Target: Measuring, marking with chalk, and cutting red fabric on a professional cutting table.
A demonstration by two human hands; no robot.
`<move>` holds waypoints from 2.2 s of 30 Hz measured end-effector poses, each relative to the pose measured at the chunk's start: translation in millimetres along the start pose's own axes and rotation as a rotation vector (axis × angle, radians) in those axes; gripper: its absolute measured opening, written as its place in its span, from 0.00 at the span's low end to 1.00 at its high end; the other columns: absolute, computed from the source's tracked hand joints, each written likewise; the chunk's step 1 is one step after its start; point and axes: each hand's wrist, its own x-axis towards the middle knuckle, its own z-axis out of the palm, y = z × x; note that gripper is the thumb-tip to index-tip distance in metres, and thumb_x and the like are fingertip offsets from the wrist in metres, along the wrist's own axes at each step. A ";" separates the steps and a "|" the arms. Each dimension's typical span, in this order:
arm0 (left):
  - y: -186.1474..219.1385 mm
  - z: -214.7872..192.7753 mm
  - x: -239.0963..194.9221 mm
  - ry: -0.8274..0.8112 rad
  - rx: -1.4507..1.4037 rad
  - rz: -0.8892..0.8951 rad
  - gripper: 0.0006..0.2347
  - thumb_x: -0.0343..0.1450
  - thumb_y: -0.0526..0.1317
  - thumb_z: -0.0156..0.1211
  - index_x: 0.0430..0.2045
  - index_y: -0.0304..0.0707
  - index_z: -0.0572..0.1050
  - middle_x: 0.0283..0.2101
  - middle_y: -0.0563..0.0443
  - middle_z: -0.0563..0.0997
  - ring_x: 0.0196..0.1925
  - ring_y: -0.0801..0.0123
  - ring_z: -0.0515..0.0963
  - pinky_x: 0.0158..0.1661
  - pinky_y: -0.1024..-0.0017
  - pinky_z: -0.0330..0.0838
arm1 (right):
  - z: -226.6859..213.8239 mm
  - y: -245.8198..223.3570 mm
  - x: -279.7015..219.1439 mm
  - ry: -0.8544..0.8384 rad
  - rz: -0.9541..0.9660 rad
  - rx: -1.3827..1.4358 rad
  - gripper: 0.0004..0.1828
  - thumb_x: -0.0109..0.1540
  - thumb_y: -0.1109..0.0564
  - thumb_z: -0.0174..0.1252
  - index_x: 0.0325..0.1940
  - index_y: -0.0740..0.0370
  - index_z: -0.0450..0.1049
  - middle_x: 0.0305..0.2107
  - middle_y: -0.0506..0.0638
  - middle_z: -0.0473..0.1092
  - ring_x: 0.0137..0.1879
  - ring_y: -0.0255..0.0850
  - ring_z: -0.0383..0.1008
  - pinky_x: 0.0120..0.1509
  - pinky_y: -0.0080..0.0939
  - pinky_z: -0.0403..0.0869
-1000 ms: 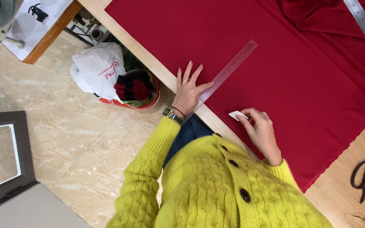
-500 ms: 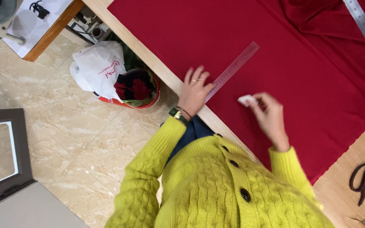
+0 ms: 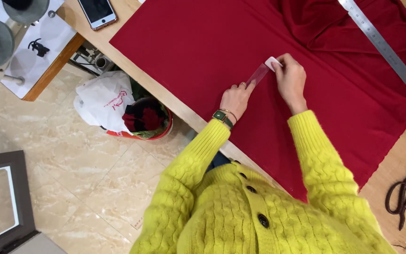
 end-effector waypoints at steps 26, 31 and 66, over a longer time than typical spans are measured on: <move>-21.2 -21.5 79.4 -0.686 -0.051 0.131 0.26 0.73 0.31 0.52 0.65 0.65 0.60 0.22 0.57 0.73 0.24 0.64 0.76 0.27 0.65 0.72 | -99.7 -86.8 -224.8 -0.489 0.330 0.293 0.07 0.69 0.52 0.60 0.43 0.56 0.77 0.32 0.44 0.76 0.36 0.34 0.72 0.42 0.35 0.69; -21.5 -23.3 73.1 -0.725 -0.007 0.111 0.31 0.74 0.29 0.51 0.71 0.68 0.55 0.19 0.62 0.67 0.21 0.70 0.71 0.32 0.66 0.73 | -95.2 -91.5 -232.4 -0.458 0.283 0.338 0.06 0.68 0.52 0.61 0.41 0.54 0.77 0.30 0.39 0.76 0.35 0.31 0.71 0.44 0.36 0.69; -226.4 -181.2 -175.2 -0.009 -0.453 -0.757 0.11 0.75 0.55 0.56 0.37 0.53 0.80 0.22 0.45 0.83 0.31 0.43 0.85 0.38 0.52 0.77 | 26.4 -195.4 -55.7 -0.446 -0.205 0.283 0.07 0.70 0.53 0.55 0.43 0.57 0.71 0.61 0.53 0.73 0.69 0.52 0.68 0.62 0.51 0.66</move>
